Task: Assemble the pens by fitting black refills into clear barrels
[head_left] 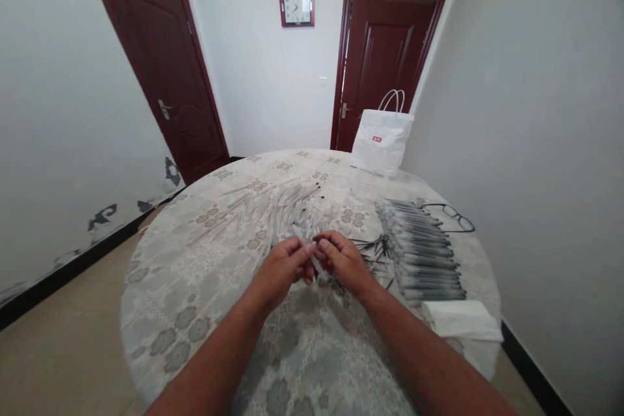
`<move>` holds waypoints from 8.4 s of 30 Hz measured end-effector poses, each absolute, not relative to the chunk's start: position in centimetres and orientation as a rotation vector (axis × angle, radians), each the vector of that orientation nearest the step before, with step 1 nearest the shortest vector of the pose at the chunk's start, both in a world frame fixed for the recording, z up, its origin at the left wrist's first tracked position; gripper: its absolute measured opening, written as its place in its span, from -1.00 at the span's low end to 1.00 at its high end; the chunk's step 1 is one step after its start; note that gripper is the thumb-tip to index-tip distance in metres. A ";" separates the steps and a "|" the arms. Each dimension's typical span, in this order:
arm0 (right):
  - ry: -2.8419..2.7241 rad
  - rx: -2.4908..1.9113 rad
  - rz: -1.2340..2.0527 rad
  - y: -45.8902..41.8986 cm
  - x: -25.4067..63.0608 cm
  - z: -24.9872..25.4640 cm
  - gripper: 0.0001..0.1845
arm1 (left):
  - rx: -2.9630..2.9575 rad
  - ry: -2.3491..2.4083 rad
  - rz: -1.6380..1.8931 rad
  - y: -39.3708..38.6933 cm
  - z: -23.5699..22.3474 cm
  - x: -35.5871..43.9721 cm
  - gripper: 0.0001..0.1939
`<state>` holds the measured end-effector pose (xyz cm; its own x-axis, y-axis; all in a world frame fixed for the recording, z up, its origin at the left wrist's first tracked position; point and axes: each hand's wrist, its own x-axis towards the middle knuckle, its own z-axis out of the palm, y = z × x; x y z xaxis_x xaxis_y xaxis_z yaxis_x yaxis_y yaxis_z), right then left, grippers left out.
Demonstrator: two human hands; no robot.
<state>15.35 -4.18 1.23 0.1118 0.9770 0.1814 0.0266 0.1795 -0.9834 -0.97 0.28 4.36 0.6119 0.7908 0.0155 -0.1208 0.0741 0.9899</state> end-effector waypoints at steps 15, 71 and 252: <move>-0.985 -1.198 0.757 -3.6 16.1 0.5 -0.78 | 0.810 0.609 1.261 2.6 1.7 -0.3 -0.72; -2.383 -1.930 -0.107 -5.2 12.9 -0.1 -0.87 | 0.488 0.522 1.210 4.0 0.4 -1.3 -0.77; -1.772 -1.286 -0.077 -3.4 17.9 -1.2 -0.83 | 1.274 1.207 1.348 0.2 0.7 -6.5 -0.62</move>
